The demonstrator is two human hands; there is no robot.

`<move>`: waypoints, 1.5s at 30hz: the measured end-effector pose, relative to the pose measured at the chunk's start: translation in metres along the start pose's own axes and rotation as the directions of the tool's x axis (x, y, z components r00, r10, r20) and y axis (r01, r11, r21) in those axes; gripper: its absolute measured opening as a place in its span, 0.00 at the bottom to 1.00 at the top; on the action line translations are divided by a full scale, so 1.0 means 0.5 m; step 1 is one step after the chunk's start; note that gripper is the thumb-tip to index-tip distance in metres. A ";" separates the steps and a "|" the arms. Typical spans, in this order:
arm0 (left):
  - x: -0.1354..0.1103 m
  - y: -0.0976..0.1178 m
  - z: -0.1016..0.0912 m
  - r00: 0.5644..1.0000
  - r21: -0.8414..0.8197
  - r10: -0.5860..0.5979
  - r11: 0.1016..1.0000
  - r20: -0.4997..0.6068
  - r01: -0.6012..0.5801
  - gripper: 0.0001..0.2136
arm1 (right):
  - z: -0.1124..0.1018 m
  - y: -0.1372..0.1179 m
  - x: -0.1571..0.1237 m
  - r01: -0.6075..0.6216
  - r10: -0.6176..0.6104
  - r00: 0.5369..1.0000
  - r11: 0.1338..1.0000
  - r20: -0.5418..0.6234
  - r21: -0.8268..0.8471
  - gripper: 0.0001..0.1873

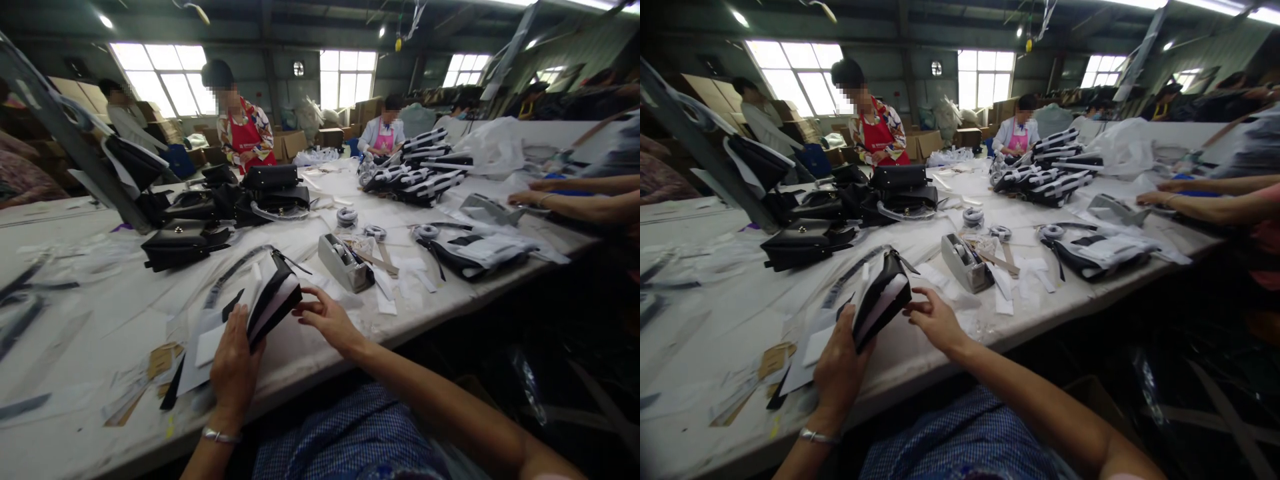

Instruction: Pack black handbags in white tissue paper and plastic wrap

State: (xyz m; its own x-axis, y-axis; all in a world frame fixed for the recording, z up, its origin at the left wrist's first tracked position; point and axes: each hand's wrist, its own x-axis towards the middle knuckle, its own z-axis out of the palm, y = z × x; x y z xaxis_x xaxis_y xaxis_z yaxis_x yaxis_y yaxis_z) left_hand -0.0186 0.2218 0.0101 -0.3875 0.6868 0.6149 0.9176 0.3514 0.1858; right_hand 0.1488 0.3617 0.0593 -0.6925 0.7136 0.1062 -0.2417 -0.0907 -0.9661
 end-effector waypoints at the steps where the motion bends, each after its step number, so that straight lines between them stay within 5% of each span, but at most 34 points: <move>1: 0.002 -0.001 -0.006 0.999 -0.006 -0.037 0.999 -0.009 0.037 0.36 | -0.037 0.002 0.003 0.110 -0.109 0.994 0.964 0.017 -0.244 0.17; 3: 0.006 -0.002 -0.016 0.994 -0.020 -0.107 0.994 -0.027 0.107 0.35 | -0.120 0.006 0.006 0.271 -0.325 0.944 0.687 0.048 -0.674 0.10; 6: 0.009 -0.004 -0.020 0.981 -0.030 -0.184 0.983 -0.057 0.183 0.37 | -0.224 0.013 0.003 0.174 -0.376 0.924 0.253 0.069 -0.952 0.13; 8: 0.008 -0.004 -0.016 0.979 -0.036 -0.193 0.981 -0.064 0.191 0.38 | -0.259 0.021 0.000 0.085 -0.312 0.949 0.092 0.052 -0.992 0.18; 10: 0.007 -0.003 -0.012 0.984 -0.051 -0.167 0.985 -0.064 0.164 0.38 | -0.269 0.031 0.001 0.036 -0.253 0.967 0.030 0.027 -0.999 0.17; 15: 0.007 -0.004 -0.011 0.985 -0.060 -0.160 0.986 -0.066 0.156 0.38 | -0.261 0.034 0.023 0.018 -0.200 0.980 0.029 0.012 -0.999 0.01; 23: 0.010 -0.010 -0.017 0.974 -0.060 -0.215 0.976 -0.066 0.211 0.39 | -0.246 -0.059 0.070 0.127 -0.188 0.975 0.038 0.118 -0.991 0.09; 27: 0.010 -0.011 -0.017 0.974 -0.056 -0.211 0.977 -0.076 0.208 0.40 | -0.190 -0.105 0.080 0.195 -0.321 0.939 0.197 0.125 -0.961 0.09; 29: 0.011 -0.011 -0.016 0.974 -0.060 -0.213 0.976 -0.082 0.209 0.40 | -0.152 -0.107 0.065 0.286 -0.245 0.944 0.270 0.222 -0.919 0.09; 31: 0.013 -0.011 -0.016 0.973 -0.062 -0.218 0.975 -0.080 0.214 0.40 | -0.116 -0.093 0.037 0.365 -0.086 0.930 0.312 0.356 -0.877 0.10; 36: 0.014 -0.012 -0.020 0.976 -0.064 -0.205 0.978 -0.072 0.201 0.41 | -0.067 -0.027 -0.013 0.397 0.235 0.814 0.443 0.531 -0.804 0.08; 37: 0.015 -0.011 -0.021 0.975 -0.064 -0.210 0.977 -0.071 0.206 0.41 | -0.066 -0.015 -0.010 0.375 0.244 0.817 0.463 0.523 -0.803 0.09; 41: 0.015 -0.012 -0.023 0.971 -0.073 -0.227 0.972 -0.080 0.221 0.40 | -0.069 0.041 0.030 0.270 0.055 0.947 0.394 0.316 -0.878 0.15; 45: 0.015 -0.015 -0.020 0.978 -0.075 -0.181 0.982 -0.102 0.174 0.39 | -0.055 0.124 0.071 0.305 0.102 0.937 0.228 0.334 -0.925 0.39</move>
State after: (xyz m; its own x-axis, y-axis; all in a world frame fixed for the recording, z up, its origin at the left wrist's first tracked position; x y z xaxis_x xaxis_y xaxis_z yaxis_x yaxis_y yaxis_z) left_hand -0.0273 0.2179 0.0210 -0.5359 0.5437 0.6460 0.8404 0.4166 0.3466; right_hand 0.1280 0.4005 -0.0032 -0.9006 0.4274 0.0796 0.3624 0.8391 -0.4056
